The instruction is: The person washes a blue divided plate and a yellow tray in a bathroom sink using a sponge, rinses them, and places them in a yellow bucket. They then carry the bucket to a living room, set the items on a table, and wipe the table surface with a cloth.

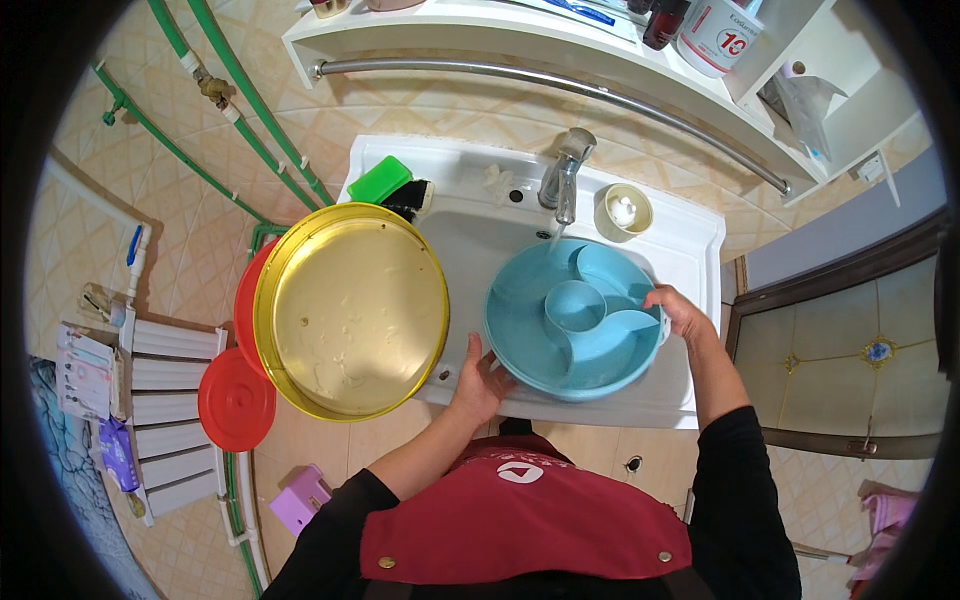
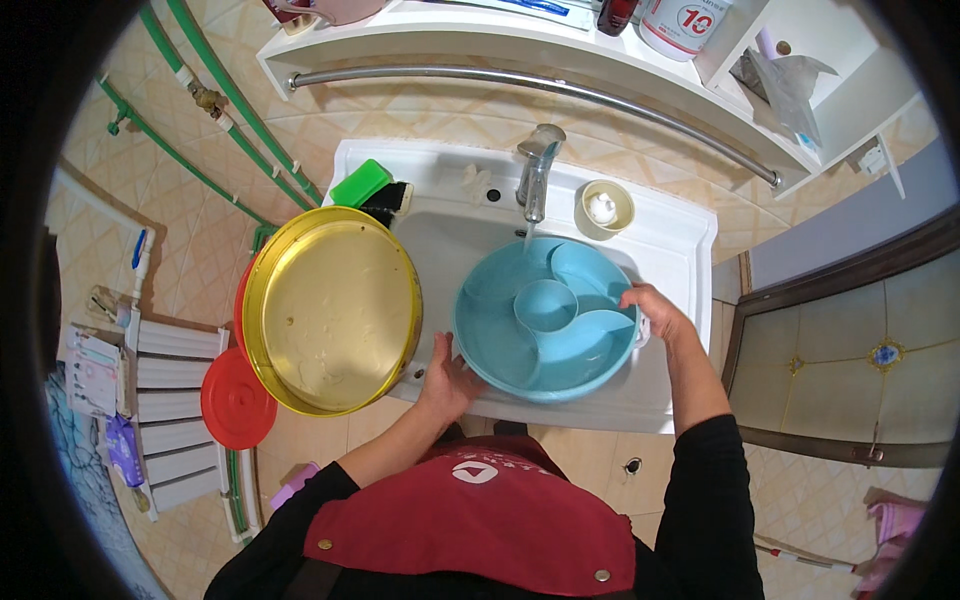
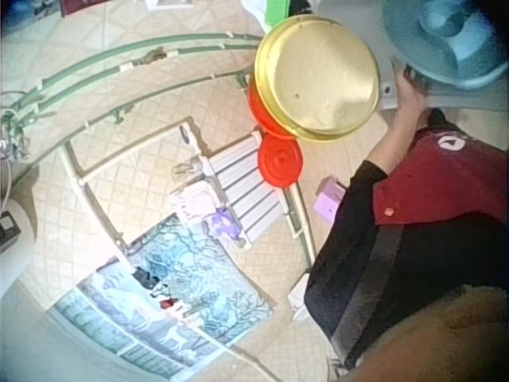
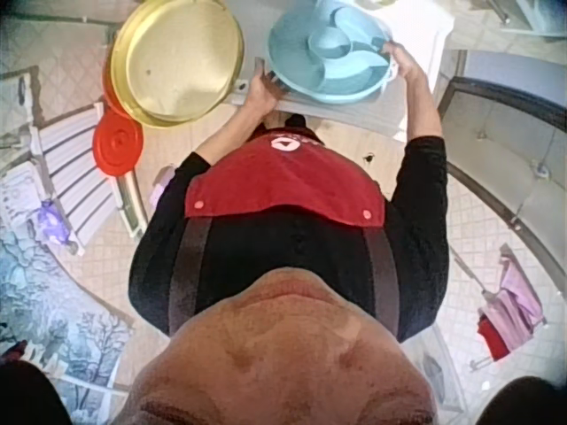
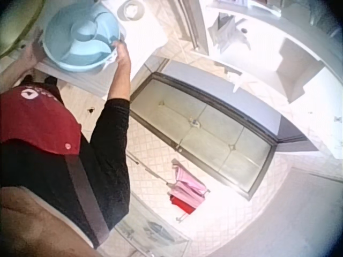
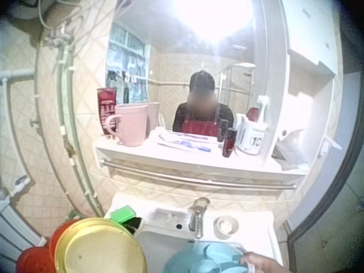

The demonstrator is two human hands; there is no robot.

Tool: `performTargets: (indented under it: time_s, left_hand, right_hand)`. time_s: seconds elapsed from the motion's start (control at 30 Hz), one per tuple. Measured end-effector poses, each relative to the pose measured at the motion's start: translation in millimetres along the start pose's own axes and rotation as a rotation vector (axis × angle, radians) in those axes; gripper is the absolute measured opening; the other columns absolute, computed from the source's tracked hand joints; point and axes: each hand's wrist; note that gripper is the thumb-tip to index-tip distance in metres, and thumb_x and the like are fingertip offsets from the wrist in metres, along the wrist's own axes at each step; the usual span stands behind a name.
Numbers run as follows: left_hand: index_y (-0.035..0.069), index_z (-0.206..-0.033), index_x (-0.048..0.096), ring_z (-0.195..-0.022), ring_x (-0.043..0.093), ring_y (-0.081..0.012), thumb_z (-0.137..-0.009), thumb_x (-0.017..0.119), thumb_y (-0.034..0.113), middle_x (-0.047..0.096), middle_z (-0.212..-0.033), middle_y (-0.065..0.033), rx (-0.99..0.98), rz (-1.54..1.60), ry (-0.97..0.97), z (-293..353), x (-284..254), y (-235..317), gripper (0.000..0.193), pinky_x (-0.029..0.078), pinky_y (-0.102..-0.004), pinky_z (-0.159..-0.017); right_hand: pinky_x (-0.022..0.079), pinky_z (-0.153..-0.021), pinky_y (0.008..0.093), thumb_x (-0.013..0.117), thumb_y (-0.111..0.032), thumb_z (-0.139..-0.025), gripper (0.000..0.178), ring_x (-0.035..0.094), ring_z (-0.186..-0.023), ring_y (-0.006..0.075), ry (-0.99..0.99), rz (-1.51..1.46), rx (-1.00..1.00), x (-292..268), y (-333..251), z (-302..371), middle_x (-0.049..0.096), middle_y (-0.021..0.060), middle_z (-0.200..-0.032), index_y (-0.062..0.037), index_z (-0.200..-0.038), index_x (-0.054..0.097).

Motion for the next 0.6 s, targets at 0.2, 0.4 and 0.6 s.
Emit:
performTargets:
  time_s: [0.2, 0.4, 0.6]
  left_hand:
    - [0.005, -0.122, 0.043, -0.105, 0.054, -0.0284, -0.076, 0.055, 0.02, 0.051, -0.121, -0.014, -0.036, -0.102, 0.155, -18.8, 13.6, 10.3, 0.049, 0.043, -0.042, -0.094]
    - [0.019, -0.136, 0.024, -0.112, 0.043, -0.0238, -0.071, 0.054, 0.017, 0.038, -0.129, -0.007, 0.298, -0.069, 0.152, -20.1, 23.4, -16.3, 0.072, 0.045, -0.0408, -0.087]
    - [0.025, -0.143, -0.007, -0.123, 0.029, -0.0267, -0.07, 0.061, 0.024, 0.02, -0.14, -0.0059, 0.404, -0.158, 0.227, -17.7, 31.9, -38.3, 0.099, 0.032, -0.0455, -0.096]
  right_hand:
    - [0.048, -0.084, 0.0303, 0.066, -0.038, -0.075, 0.062, 0.057, -0.098, 0.0222, -0.068, -0.063, -0.044, -0.9, -18.5, -15.6, 0.058, 0.014, -0.111, 0.0009, -0.12, 0.049]
    - [0.049, -0.073, 0.035, 0.05, -0.062, -0.08, 0.073, 0.058, -0.084, 0.019, 0.014, -0.227, -0.031, 21.4, 23.0, 23.7, 0.059, 0.0097, -0.102, -0.0056, -0.125, 0.047]
    - [0.047, -0.052, 0.0285, 0.07, -0.036, -0.074, 0.063, 0.056, -0.076, 0.0175, 0.151, -0.306, -0.131, 86.6, 59.8, 34.8, 0.057, 0.009, -0.095, -0.0052, -0.122, 0.042]
Point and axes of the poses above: each hand's wrist, its own z-axis away from the middle knuckle, its own x-axis out of the palm, y = z × x
